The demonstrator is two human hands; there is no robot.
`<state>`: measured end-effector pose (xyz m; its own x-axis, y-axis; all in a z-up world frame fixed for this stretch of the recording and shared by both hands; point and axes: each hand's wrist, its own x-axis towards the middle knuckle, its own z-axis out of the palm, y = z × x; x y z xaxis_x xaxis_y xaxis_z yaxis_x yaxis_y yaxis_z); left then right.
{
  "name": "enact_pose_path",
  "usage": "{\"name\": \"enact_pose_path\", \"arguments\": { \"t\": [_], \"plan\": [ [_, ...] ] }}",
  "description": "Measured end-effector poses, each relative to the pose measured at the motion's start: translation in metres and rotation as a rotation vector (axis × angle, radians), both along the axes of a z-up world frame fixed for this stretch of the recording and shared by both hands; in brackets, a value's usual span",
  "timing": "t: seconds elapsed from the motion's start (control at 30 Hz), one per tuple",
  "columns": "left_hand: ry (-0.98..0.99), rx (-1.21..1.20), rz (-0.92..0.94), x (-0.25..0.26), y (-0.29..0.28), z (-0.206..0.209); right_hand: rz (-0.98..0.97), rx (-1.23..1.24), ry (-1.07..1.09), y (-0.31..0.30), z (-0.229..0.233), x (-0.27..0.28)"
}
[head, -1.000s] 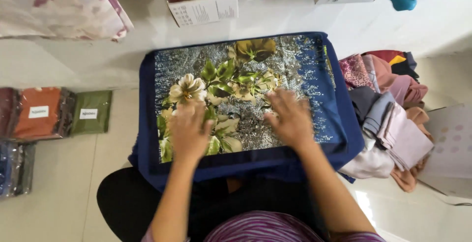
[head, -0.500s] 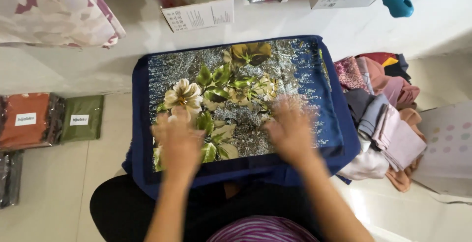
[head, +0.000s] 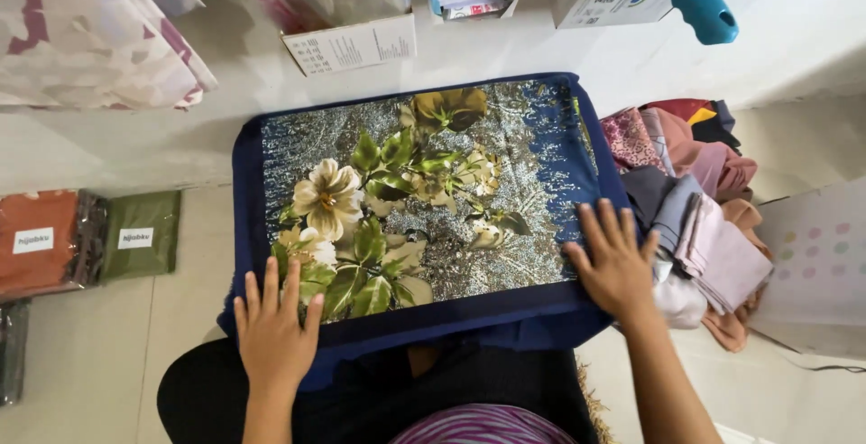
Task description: Cleaning a floral hijab using a lint roller and then folding it neatly.
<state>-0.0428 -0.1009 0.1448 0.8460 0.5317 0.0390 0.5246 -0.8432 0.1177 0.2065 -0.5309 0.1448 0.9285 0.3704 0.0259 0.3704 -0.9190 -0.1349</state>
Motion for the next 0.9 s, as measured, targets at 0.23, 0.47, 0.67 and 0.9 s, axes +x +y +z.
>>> {"name": "enact_pose_path", "arguments": {
  "t": [0.23,0.47,0.67,0.9],
  "plan": [
    [-0.271,0.137,-0.113,0.085,0.009,0.010,0.079,0.201,0.046,0.100,0.060,0.014],
    [-0.244,0.003,-0.301,0.214,-0.014,0.013,0.555,0.080,-0.087,0.257,0.028,0.047],
    [-0.155,0.033,-0.021,0.190,0.033,0.003,0.324,0.001,0.013,0.216,0.053,0.076],
    [-0.200,0.052,0.166,0.171,0.071,-0.013,-0.040,-0.049,0.061,0.116,0.034,0.150]
  ]
}}
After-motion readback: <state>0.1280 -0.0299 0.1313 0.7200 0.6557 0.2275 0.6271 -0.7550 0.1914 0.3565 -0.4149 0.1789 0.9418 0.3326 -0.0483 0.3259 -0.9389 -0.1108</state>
